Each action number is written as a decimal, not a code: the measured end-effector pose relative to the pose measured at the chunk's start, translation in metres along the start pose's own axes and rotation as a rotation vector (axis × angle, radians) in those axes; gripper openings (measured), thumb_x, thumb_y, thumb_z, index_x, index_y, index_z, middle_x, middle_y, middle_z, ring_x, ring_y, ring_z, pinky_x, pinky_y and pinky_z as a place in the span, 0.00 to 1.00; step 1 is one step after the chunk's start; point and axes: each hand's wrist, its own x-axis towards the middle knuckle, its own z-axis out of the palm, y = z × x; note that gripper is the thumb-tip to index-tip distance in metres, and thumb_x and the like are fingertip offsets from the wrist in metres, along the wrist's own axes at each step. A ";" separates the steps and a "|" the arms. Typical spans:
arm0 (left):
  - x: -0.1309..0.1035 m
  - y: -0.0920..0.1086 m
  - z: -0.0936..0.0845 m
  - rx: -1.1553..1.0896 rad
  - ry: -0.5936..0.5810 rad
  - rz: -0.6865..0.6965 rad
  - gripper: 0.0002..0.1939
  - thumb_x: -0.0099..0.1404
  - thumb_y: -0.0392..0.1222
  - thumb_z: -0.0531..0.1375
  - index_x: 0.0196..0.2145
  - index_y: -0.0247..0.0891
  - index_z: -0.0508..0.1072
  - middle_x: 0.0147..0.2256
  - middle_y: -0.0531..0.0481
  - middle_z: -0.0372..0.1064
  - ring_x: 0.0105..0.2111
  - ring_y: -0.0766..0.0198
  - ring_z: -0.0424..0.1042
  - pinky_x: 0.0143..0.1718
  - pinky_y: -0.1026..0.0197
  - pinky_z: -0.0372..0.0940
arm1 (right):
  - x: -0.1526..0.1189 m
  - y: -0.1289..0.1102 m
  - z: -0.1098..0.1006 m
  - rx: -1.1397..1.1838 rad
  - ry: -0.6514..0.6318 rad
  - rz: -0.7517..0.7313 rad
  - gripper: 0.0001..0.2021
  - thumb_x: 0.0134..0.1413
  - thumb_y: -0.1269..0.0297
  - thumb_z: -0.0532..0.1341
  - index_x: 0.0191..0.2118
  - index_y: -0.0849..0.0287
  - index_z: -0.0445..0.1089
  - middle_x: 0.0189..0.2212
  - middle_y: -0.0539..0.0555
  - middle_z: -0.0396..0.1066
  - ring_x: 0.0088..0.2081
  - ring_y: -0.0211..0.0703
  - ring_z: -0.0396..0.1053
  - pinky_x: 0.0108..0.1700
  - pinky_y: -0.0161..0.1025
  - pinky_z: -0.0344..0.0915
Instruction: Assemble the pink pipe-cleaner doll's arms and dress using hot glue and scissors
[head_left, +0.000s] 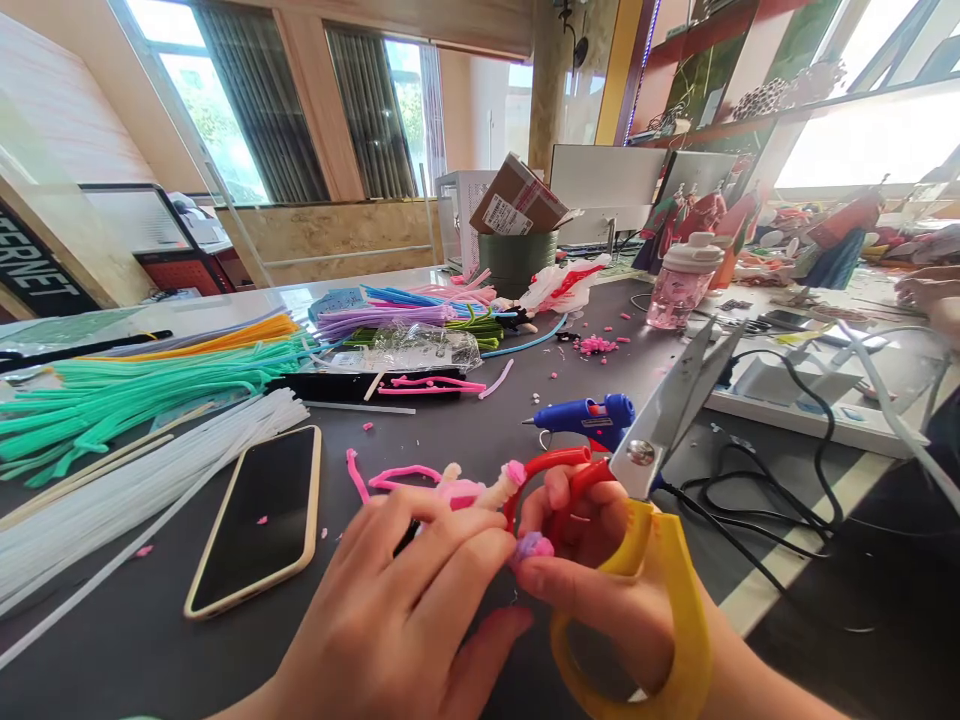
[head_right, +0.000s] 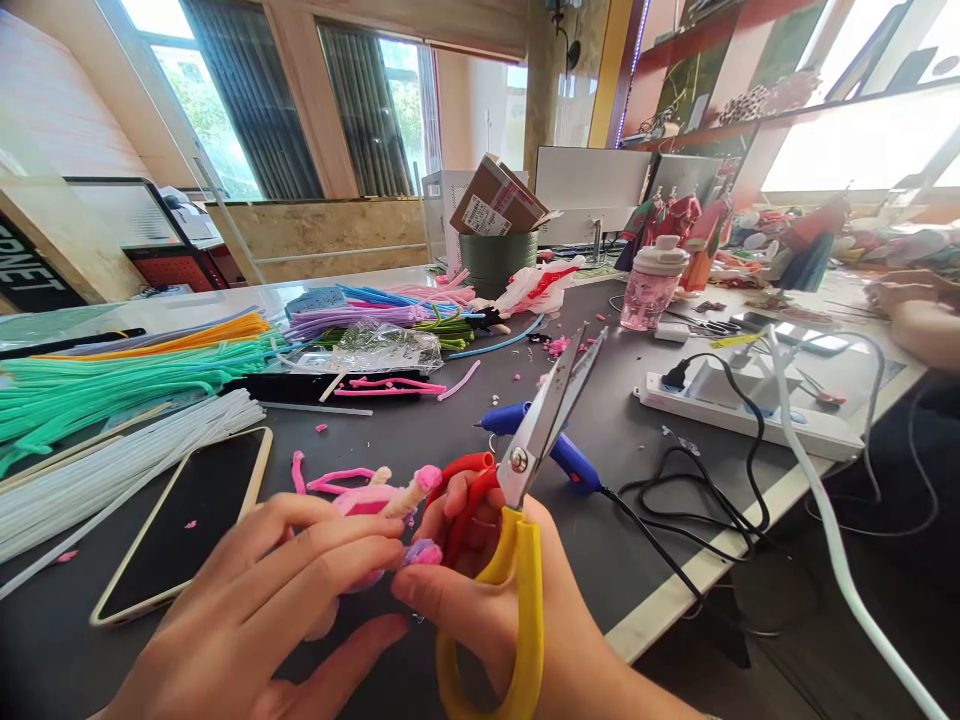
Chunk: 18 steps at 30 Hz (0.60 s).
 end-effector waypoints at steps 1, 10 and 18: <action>0.000 -0.002 0.001 0.035 0.012 0.001 0.15 0.59 0.37 0.61 0.45 0.42 0.68 0.43 0.48 0.74 0.43 0.52 0.67 0.48 0.51 0.56 | -0.001 0.000 0.001 0.017 -0.003 -0.016 0.13 0.44 0.68 0.68 0.31 0.55 0.61 0.28 0.48 0.65 0.30 0.36 0.64 0.35 0.34 0.65; 0.005 -0.009 0.007 -0.017 0.003 -0.002 0.11 0.65 0.31 0.52 0.34 0.43 0.71 0.31 0.53 0.76 0.42 0.55 0.66 0.49 0.48 0.43 | -0.003 0.001 0.007 0.060 -0.039 -0.084 0.16 0.46 0.75 0.66 0.33 0.52 0.58 0.29 0.44 0.66 0.32 0.34 0.66 0.38 0.34 0.65; 0.010 -0.015 -0.005 0.024 -0.050 0.062 0.20 0.62 0.23 0.48 0.36 0.45 0.71 0.31 0.53 0.76 0.43 0.59 0.68 0.57 0.43 0.36 | -0.003 0.004 -0.001 -0.096 -0.086 -0.183 0.16 0.45 0.78 0.64 0.33 0.52 0.58 0.31 0.46 0.69 0.34 0.36 0.68 0.40 0.36 0.66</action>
